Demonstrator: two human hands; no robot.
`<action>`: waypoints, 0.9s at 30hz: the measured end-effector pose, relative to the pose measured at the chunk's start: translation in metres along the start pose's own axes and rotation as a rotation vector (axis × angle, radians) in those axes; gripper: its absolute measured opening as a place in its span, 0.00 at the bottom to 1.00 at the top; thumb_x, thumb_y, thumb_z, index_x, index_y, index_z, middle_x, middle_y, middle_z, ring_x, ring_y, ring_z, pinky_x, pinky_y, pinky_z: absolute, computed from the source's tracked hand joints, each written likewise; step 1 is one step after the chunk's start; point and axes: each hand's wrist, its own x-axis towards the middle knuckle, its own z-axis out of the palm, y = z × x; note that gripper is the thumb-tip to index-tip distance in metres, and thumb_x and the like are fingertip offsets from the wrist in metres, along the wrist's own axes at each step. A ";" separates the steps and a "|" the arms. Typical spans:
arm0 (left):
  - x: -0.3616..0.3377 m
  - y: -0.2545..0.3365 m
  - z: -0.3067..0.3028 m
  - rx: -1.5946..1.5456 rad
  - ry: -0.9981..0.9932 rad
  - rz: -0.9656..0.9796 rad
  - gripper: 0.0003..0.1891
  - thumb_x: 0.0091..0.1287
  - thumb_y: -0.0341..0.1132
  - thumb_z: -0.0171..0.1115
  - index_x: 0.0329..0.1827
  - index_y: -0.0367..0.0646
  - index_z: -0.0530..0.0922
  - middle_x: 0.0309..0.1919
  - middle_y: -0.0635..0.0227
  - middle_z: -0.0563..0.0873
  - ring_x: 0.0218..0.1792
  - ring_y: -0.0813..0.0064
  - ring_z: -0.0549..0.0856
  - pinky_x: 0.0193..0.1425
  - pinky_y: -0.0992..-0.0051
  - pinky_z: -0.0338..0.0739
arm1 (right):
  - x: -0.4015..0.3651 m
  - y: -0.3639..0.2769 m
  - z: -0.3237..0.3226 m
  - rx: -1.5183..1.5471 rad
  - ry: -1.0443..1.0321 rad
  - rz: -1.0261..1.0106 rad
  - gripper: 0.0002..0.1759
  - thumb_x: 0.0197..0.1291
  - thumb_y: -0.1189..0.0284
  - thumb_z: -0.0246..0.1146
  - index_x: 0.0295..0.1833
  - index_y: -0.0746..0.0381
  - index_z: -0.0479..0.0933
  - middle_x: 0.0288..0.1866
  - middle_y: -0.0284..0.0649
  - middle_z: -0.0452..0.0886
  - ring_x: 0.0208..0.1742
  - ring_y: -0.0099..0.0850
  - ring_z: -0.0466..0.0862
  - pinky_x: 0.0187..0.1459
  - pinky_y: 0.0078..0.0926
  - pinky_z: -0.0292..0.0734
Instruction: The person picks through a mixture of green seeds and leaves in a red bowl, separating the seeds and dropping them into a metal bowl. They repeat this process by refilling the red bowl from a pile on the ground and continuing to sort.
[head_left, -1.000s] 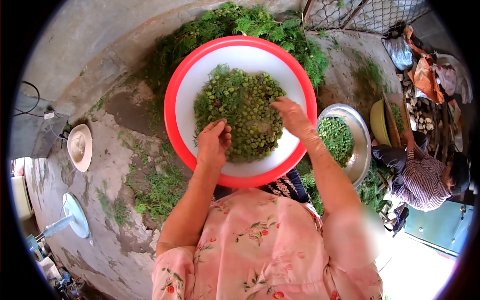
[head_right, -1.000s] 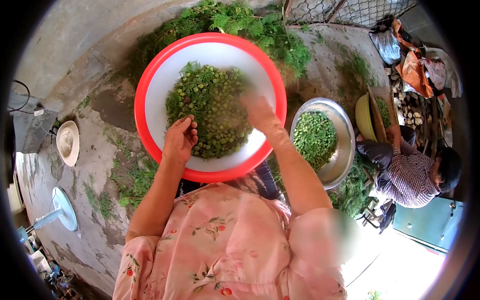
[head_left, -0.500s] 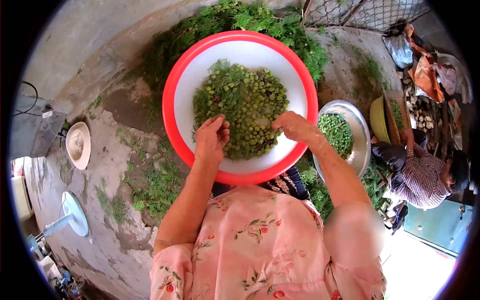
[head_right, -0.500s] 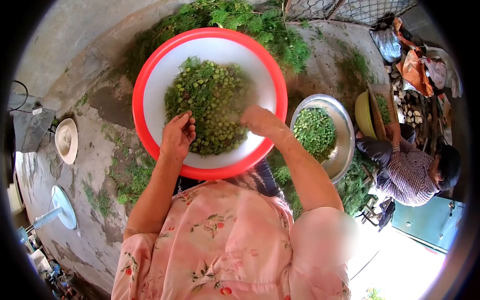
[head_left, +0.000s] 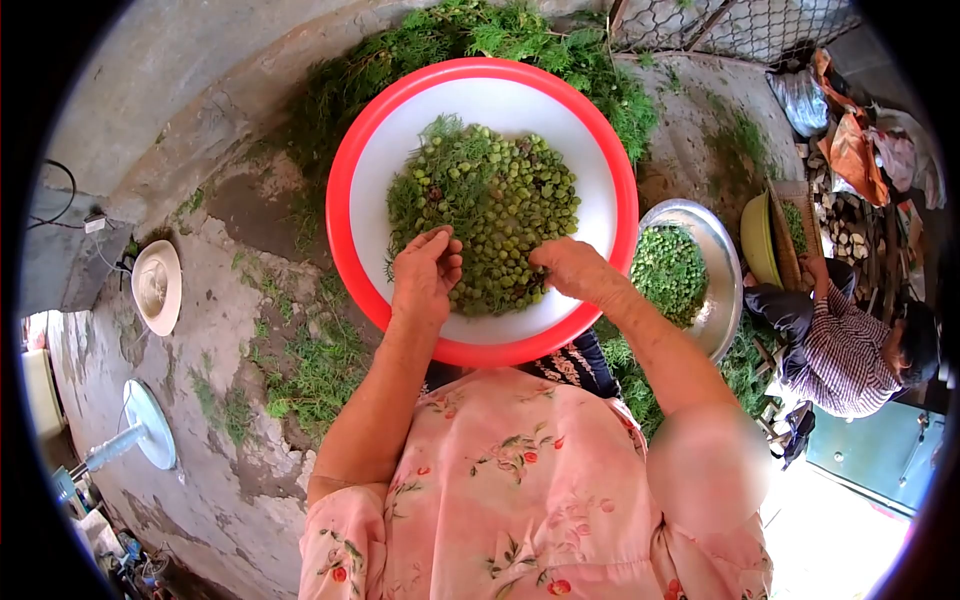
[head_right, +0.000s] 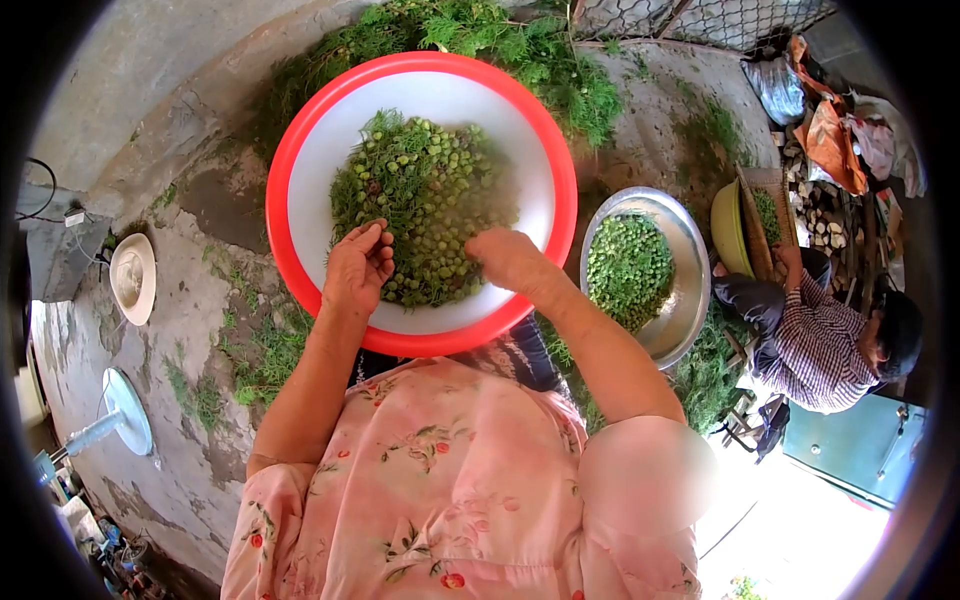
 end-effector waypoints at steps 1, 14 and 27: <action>0.000 0.000 0.000 -0.001 -0.001 -0.001 0.07 0.66 0.34 0.57 0.44 0.44 0.78 0.28 0.73 0.82 0.24 0.83 0.78 0.27 0.82 0.73 | 0.000 -0.004 0.001 -0.031 -0.003 -0.004 0.12 0.44 0.81 0.59 0.38 0.62 0.79 0.37 0.49 0.80 0.44 0.47 0.80 0.45 0.41 0.77; -0.004 0.002 0.002 0.045 -0.015 0.007 0.08 0.67 0.34 0.56 0.46 0.43 0.78 0.29 0.73 0.82 0.26 0.83 0.79 0.29 0.82 0.73 | 0.002 0.008 0.005 0.147 0.060 -0.011 0.06 0.46 0.76 0.60 0.32 0.63 0.80 0.35 0.49 0.79 0.41 0.48 0.79 0.44 0.42 0.74; -0.009 -0.001 0.008 0.233 -0.149 0.008 0.09 0.65 0.33 0.56 0.46 0.42 0.79 0.32 0.72 0.84 0.28 0.83 0.79 0.34 0.82 0.75 | 0.005 0.002 -0.006 -0.007 0.137 0.142 0.05 0.50 0.77 0.57 0.32 0.60 0.80 0.34 0.44 0.81 0.42 0.41 0.81 0.42 0.39 0.76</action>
